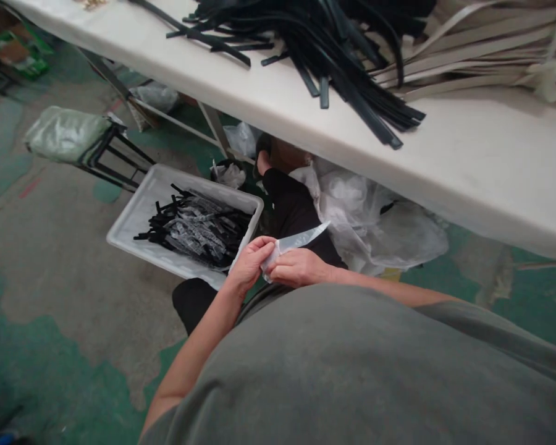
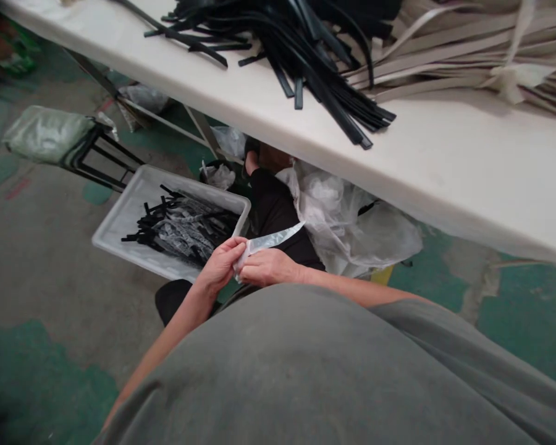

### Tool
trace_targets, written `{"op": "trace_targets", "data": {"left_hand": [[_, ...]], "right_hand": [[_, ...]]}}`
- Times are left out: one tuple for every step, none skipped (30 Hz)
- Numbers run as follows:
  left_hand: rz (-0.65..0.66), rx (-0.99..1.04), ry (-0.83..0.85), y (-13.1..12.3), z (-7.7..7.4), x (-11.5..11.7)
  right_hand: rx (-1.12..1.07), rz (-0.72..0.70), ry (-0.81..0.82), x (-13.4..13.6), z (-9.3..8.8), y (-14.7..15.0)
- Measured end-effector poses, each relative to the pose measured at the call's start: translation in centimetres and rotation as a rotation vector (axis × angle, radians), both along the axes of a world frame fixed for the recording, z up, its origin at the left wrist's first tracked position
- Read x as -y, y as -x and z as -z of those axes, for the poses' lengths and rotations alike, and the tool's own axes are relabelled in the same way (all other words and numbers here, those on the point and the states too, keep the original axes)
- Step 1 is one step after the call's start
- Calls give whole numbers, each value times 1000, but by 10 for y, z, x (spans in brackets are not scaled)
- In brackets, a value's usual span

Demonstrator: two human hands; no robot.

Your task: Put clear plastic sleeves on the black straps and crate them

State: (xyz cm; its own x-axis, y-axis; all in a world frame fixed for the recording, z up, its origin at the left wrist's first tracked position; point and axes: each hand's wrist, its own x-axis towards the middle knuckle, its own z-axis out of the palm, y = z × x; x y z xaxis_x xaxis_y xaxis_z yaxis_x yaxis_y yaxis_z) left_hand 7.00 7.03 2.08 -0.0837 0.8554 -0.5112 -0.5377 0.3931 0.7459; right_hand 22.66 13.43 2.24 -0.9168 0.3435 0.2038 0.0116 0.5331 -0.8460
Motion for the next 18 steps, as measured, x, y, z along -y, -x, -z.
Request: {"op": "trace_targets", "data": {"left_hand": [[-28,-34,-15,1,1,1],[-63,-73,-28,3,2,3],[-100,-124,-41,6,4,5],[-132,-193,-52,10,5,6],[-157,-278,-64,14,5,8],[-168,-369,-76,19,6,10],[-168,-456,-86,23,5,13],[-159,-526,-96,26,5,15],[-148,-574,-104,29,4,17],[-139,-599,-110,31,3,20],[-137,-608,-114,32,2,22],[-144,-609,-119,34,1,24],[-165,-610,-124,36,1,26],[-194,-613,-130,38,2,28],[-232,-617,-135,41,3,30],[-276,-623,-136,45,4,33],[-320,-630,-134,50,5,36],[-365,-639,-126,55,7,39]], "right_hand": [[7,-28,42,0,0,0],[15,-47,66,0,0,0],[34,-39,102,1,0,-1],[66,6,169,2,0,-1],[107,74,271,2,0,0],[152,151,410,3,0,2],[192,225,576,3,-1,6],[219,287,748,2,-1,12],[224,329,901,0,-2,20],[215,357,1029,-2,-3,30],[200,368,1131,-5,-4,40],[186,362,1204,-7,-6,51],[175,343,1250,-9,-7,60],[175,317,1272,-11,-8,69],[188,292,1267,-11,-8,75],[219,269,1238,-9,-7,79],[268,243,1188,-5,-6,82],[330,204,1128,-1,-3,83]]}}
